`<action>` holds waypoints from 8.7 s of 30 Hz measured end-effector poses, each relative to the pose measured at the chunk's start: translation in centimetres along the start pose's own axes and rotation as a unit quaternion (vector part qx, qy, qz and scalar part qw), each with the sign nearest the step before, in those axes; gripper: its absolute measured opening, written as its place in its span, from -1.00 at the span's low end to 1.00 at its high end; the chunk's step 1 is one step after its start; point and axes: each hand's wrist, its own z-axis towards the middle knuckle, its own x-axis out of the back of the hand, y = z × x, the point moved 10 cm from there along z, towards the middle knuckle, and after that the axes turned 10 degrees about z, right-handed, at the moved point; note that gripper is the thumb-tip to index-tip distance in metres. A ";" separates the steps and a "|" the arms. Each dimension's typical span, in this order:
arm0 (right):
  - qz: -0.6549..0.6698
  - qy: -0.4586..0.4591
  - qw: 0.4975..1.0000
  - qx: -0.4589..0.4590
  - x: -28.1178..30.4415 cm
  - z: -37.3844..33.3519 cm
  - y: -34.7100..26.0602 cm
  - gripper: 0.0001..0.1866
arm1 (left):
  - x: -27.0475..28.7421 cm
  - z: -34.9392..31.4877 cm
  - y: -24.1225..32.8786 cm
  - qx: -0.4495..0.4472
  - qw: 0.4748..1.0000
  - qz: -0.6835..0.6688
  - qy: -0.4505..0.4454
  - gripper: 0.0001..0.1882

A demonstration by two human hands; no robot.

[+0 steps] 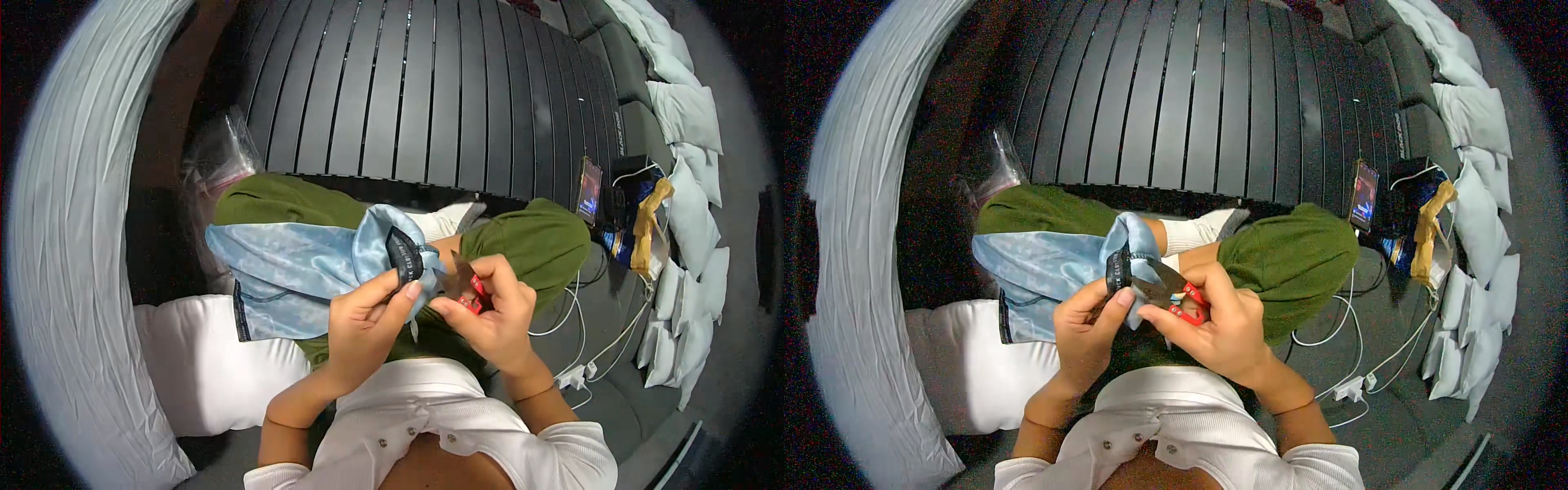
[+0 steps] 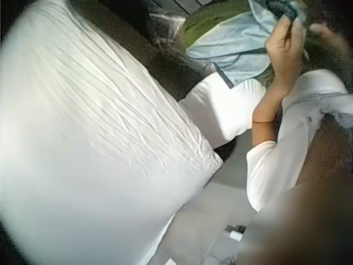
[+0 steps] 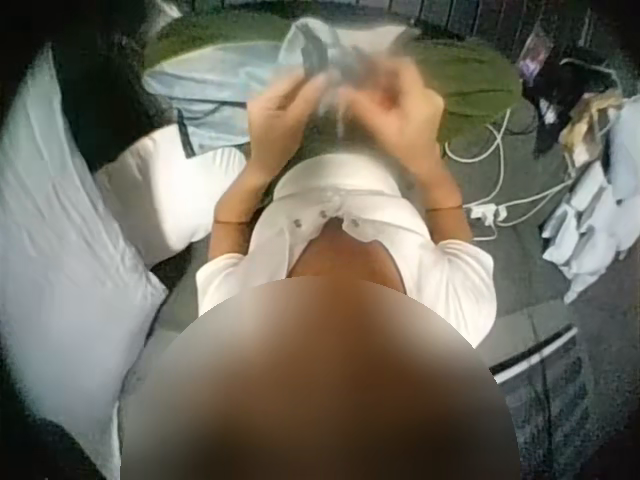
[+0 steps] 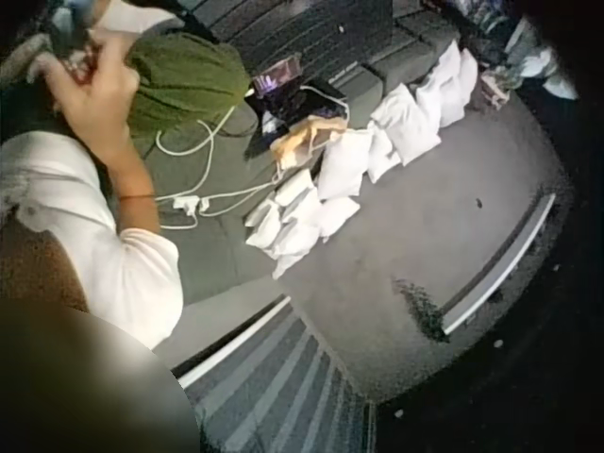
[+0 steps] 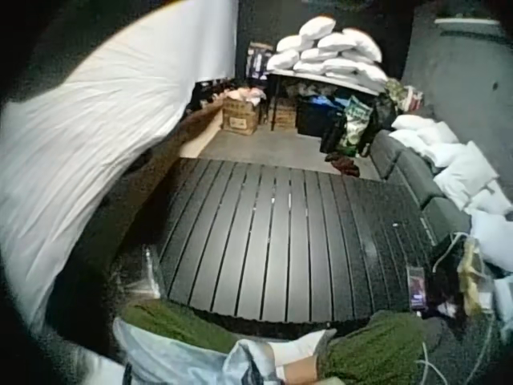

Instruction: Folding and using pliers to adjust fabric bags and sleeves.

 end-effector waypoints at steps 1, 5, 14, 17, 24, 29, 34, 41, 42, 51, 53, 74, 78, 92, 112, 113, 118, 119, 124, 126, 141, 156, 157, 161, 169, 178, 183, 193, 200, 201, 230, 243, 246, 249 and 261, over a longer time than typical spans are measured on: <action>-0.009 -0.003 1.000 0.005 0.0 -0.1 0.2 -0.60 | -0.1 0.0 -0.1 -0.002 1.000 -0.010 -0.002 -0.82; -0.014 -0.010 1.000 -0.005 -0.5 -0.1 0.2 -0.64 | -0.3 0.1 0.3 -0.024 0.996 -0.083 -0.002 -0.82; -0.067 -0.001 0.997 0.037 -0.8 0.2 -0.7 -0.67 | -1.4 0.1 0.6 -0.107 0.991 -0.043 -0.070 -0.80; -0.066 0.001 0.997 0.037 -0.8 0.2 -0.8 -0.66 | -1.4 0.1 1.3 -0.148 0.986 -0.045 -0.063 -0.80; -0.069 0.012 0.996 0.053 -0.6 0.2 -1.0 -0.67 | -1.3 0.0 1.3 -0.156 0.985 0.005 -0.067 -0.78; -0.058 0.037 0.997 0.040 0.8 0.3 -0.6 -0.64 | -1.3 -0.1 0.1 -0.035 0.997 -0.032 -0.068 -0.78; 0.034 0.067 0.997 -0.022 2.1 0.2 0.6 -0.61 | -1.9 0.1 -0.3 -0.044 0.990 -0.091 -0.098 -0.67; 0.038 0.047 0.998 -0.029 2.6 0.8 0.6 -0.59 | -3.3 0.3 -0.9 0.065 0.950 -0.261 -0.159 -0.56; 0.030 0.036 0.999 -0.025 2.5 0.9 0.5 -0.60 | -4.0 0.1 -1.3 0.115 0.926 -0.308 -0.188 -0.56; 0.002 -0.068 0.994 0.083 -0.5 0.1 0.5 -0.57 | -5.3 0.1 -2.6 0.164 0.896 -0.335 -0.240 -0.69; 0.032 -0.089 0.993 0.076 -0.8 0.0 0.3 -0.54 | -5.1 0.3 -2.8 0.169 0.911 -0.300 -0.228 -0.72; -0.031 -0.105 0.992 0.059 -0.1 0.7 0.9 -0.60 | -1.7 1.7 1.7 -0.201 0.976 0.050 -0.066 -0.89; -0.057 -0.105 0.990 0.079 -0.1 0.8 0.4 -0.59 | -1.7 1.6 1.7 -0.204 0.974 0.066 -0.072 -0.89; -0.081 -0.059 0.989 0.105 1.5 0.9 -0.1 -0.62 | -1.4 1.3 2.7 -0.256 0.954 0.154 -0.026 -0.88; -0.080 -0.079 0.988 0.102 0.5 0.4 0.1 -0.63 | -1.7 1.7 1.6 -0.182 0.981 0.057 -0.048 -0.87; -0.080 -0.079 0.988 0.102 0.5 0.4 0.0 -0.63 | -1.6 1.7 1.5 -0.182 0.980 0.057 -0.048 -0.87; -0.100 -0.098 0.985 0.100 -0.1 0.3 0.2 -0.63 | -1.4 1.6 0.2 -0.137 0.988 -0.007 -0.068 -0.88; -0.101 -0.097 0.985 0.100 -0.1 0.3 0.1 -0.63 | -1.4 1.5 0.2 -0.138 0.988 -0.007 -0.069 -0.88; -0.103 -0.098 0.984 0.111 -0.3 0.3 -0.2 -0.63 | -1.0 1.4 0.6 -0.143 0.988 -0.030 -0.047 -0.81; -0.101 -0.098 0.984 0.108 -0.3 0.3 -0.1 -0.63 | -1.3 1.4 0.7 -0.128 0.989 -0.046 -0.054 -0.81; -0.116 -0.095 0.983 0.105 -0.4 0.3 0.3 -0.61 | -1.7 2.0 -0.9 -0.074 0.990 -0.092 -0.077 -0.84; -0.111 -0.086 0.986 0.093 0.1 0.4 1.3 -0.60 | -2.4 2.7 -1.0 -0.063 0.988 -0.119 -0.076 -0.84; -0.114 -0.088 0.985 0.090 0.1 0.4 1.4 -0.61 | -2.4 2.7 -0.9 -0.066 0.988 -0.115 -0.075 -0.85; -0.110 -0.089 0.985 0.096 0.0 0.5 1.4 -0.60 | -2.3 2.7 -1.3 -0.057 0.988 -0.124 -0.074 -0.84; -0.074 -0.050 0.995 0.051 1.6 0.7 1.7 -0.69 | -2.7 2.8 -1.4 -0.040 0.985 -0.151 -0.079 -0.75; -0.085 -0.092 0.990 0.067 -0.4 0.4 2.0 -0.67 | -2.7 2.5 -1.8 -0.022 0.982 -0.160 -0.100 -0.76; -0.108 -0.102 0.986 0.076 -1.2 0.5 1.4 -0.67 | -2.4 2.4 -1.5 -0.045 0.986 -0.134 -0.090 -0.77; -0.142 -0.096 0.980 0.100 -1.6 0.6 0.4 -0.69 | -2.3 2.4 -1.8 -0.047 0.983 -0.142 -0.103 -0.77; -0.105 -0.042 0.991 0.077 -0.2 0.9 1.1 -0.70 | -2.1 2.3 -1.3 -0.057 0.985 -0.132 -0.097 -0.73; -0.105 -0.043 0.991 0.078 0.0 0.9 0.9 -0.70 | -2.0 2.4 -1.7 -0.058 0.984 -0.138 -0.096 -0.73; -0.046 -0.064 0.995 0.056 -0.2 0.1 2.0 -0.65 | -1.6 2.2 -1.8 -0.035 0.979 -0.184 -0.077 -0.78; -0.077 -0.068 0.991 0.082 -0.9 0.4 1.2 -0.64 | -1.2 2.2 -0.7 -0.100 0.955 -0.269 -0.080 -0.93; -0.072 -0.060 0.992 0.080 -0.6 0.4 1.4 -0.64 | -0.8 2.3 -0.6 -0.101 0.959 -0.258 -0.059 -0.83; -0.071 -0.061 0.993 0.076 -0.5 0.4 1.4 -0.65 | -0.9 2.4 -0.6 -0.084 0.963 -0.252 -0.048 -0.74; -0.047 -0.066 0.996 0.047 -0.1 0.0 2.3 -0.67 | -0.5 2.2 -1.2 -0.097 0.974 -0.202 -0.041 -0.85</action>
